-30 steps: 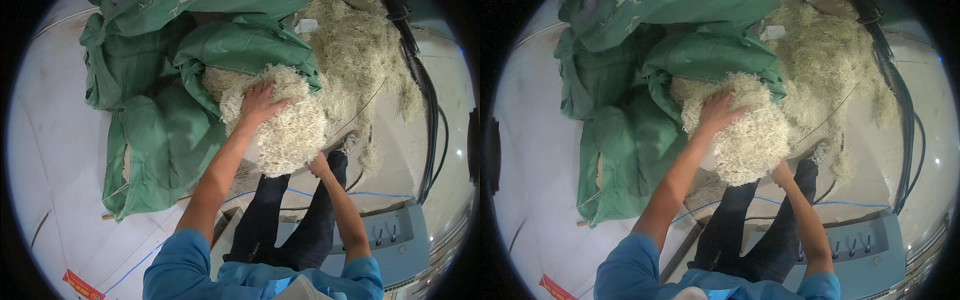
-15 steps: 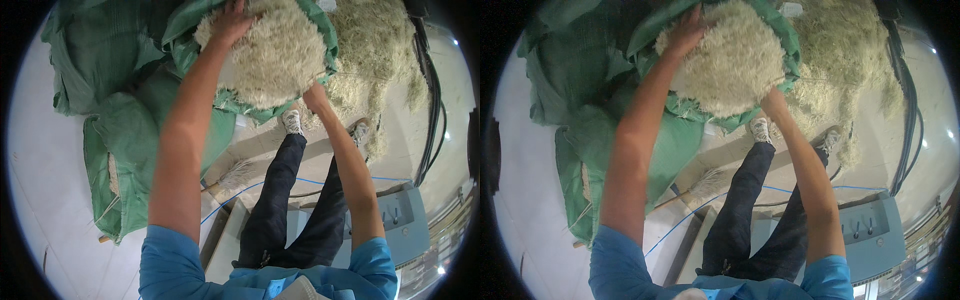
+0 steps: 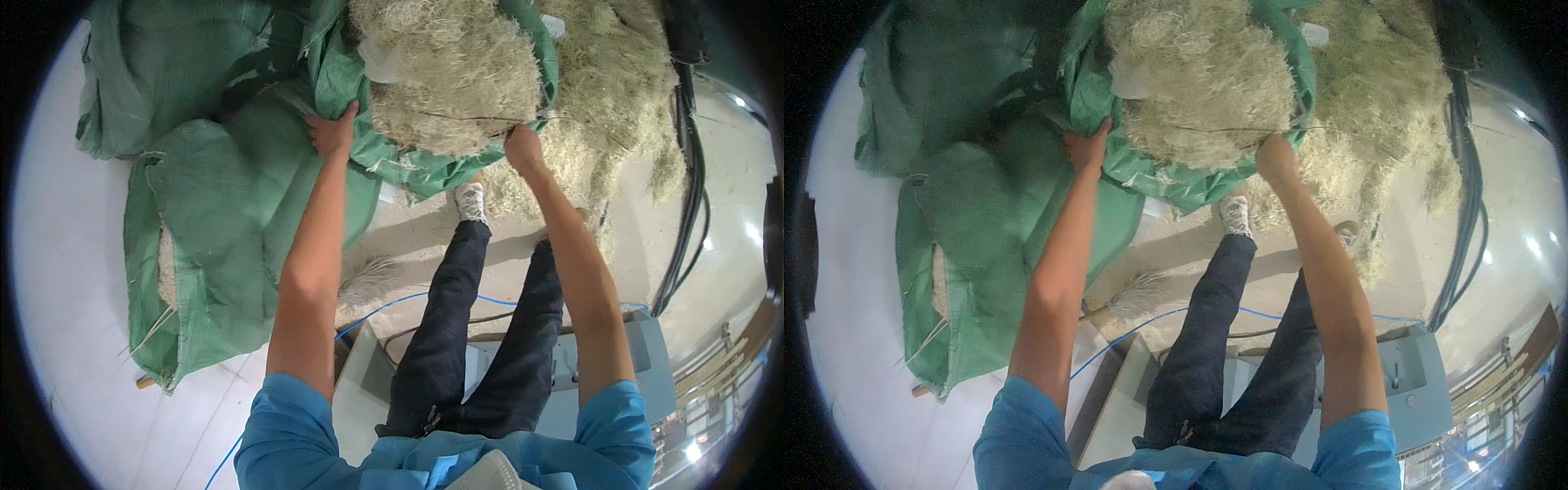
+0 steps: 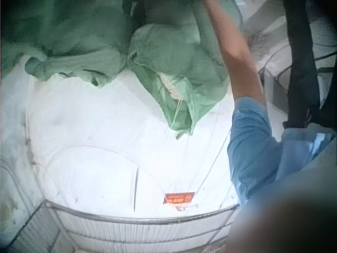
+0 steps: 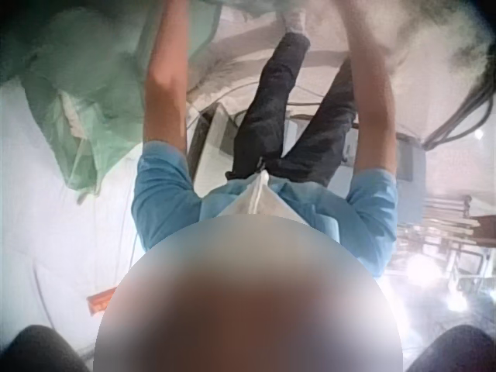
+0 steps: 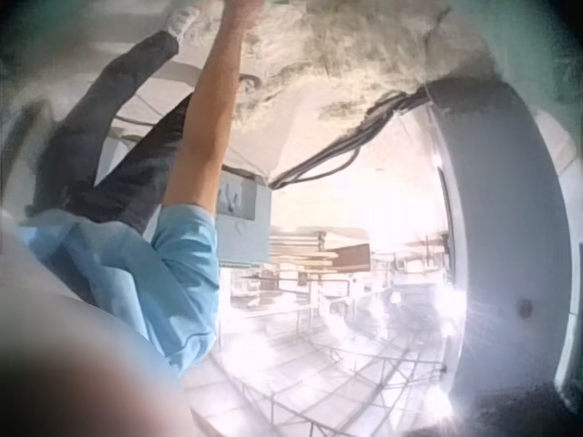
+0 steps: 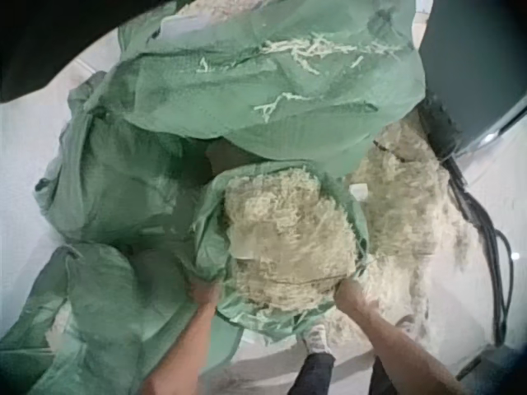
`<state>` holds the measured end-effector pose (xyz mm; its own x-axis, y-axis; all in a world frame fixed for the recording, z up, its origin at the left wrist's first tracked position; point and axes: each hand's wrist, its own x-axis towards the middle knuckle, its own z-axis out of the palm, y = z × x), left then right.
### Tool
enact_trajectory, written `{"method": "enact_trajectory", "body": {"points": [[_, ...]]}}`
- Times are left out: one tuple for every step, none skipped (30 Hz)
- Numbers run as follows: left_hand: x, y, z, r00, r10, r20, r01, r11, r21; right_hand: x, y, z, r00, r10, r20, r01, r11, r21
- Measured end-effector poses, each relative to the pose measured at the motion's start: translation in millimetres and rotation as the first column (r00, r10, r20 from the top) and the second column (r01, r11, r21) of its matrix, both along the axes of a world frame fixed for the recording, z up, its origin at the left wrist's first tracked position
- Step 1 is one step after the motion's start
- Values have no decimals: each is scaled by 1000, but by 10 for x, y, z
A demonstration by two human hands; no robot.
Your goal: The person sweeps loose fibrous material on the floor using a broom and dustpan, then transfers it into green sacks. They lift and position the sacks, add more material, and later handle a blue cable near machinery.
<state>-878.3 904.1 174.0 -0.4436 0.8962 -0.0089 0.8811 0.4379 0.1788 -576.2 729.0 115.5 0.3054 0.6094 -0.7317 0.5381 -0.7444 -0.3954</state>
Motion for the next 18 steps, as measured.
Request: {"method": "enact_trajectory", "body": {"points": [[-146, -41, 23, 975, -61, 215, 91, 987, -132, -58, 6, 67, 1000, 11, 23, -9, 996, -89], [-208, -114, 46, 916, -38, 400, 156, 951, -267, -121, -3, 166, 997, 20, 69, -14, 996, -84], [-304, -153, 99, 903, -136, 409, 206, 969, -134, -227, 53, 267, 999, 14, 51, -12, 999, -43], [-348, -236, 196, 904, -182, 386, 211, 977, -32, -277, 71, 404, 997, 76, 10, -75, 997, -30], [-407, -276, 301, 910, -202, 361, 200, 979, 44, -322, 119, 552, 993, 118, -13, -118, 993, 4], [-432, -386, 435, 898, -210, 386, 182, 977, 107, -370, 129, 720, 978, 211, -5, -210, 978, 6], [-435, -537, 571, 884, -253, 392, 187, 962, 200, -407, 176, 864, 958, 286, 33, -288, 956, 59], [-431, -630, 703, 821, -162, 548, 73, 981, 180, -436, 249, 974, 953, 303, 12, -304, 951, 63], [-420, -691, 836, 720, -171, 672, 1, 969, 246, -421, 302, 1046, 936, 351, -27, -346, 931, 116], [-476, -669, 965, 643, -55, 764, -164, 964, 207, -390, 396, 1068, 901, 432, -32, -423, 894, 147], [-525, -675, 1126, 543, 20, 840, -311, 933, 179, -320, 430, 1051, 888, 460, 18, -459, 882, 104], [-588, -688, 1273, 428, 14, 904, -373, 913, 162, -215, 541, 984, 843, 538, 3, -537, 842, 58], [-635, -679, 1400, 443, 54, 895, -433, 887, 161, -81, 645, 896, 796, 604, 27, -605, 796, 4], [-686, -639, 1499, 458, 27, 888, -416, 890, 188, 84, 580, 840, 796, 598, 90, -605, 784, 139], [-716, -610, 1549, 472, 6, 881, -399, 893, 208, 254, 504, 771, 804, 570, 170, -594, 782, 190], [-684, -613, 1550, 453, -43, 890, -409, 877, 251, 368, 398, 711, 879, 459, 125, -475, 865, 163], [-707, -617, 1545, 442, 34, 896, -408, 898, 167, 558, 283, 712, 907, 421, 23, -420, 898, 130], [-587, -655, 1461, 428, 98, 898, -443, 889, 114, 765, 174, 696, 930, 362, 61, -361, 932, -23]]}}
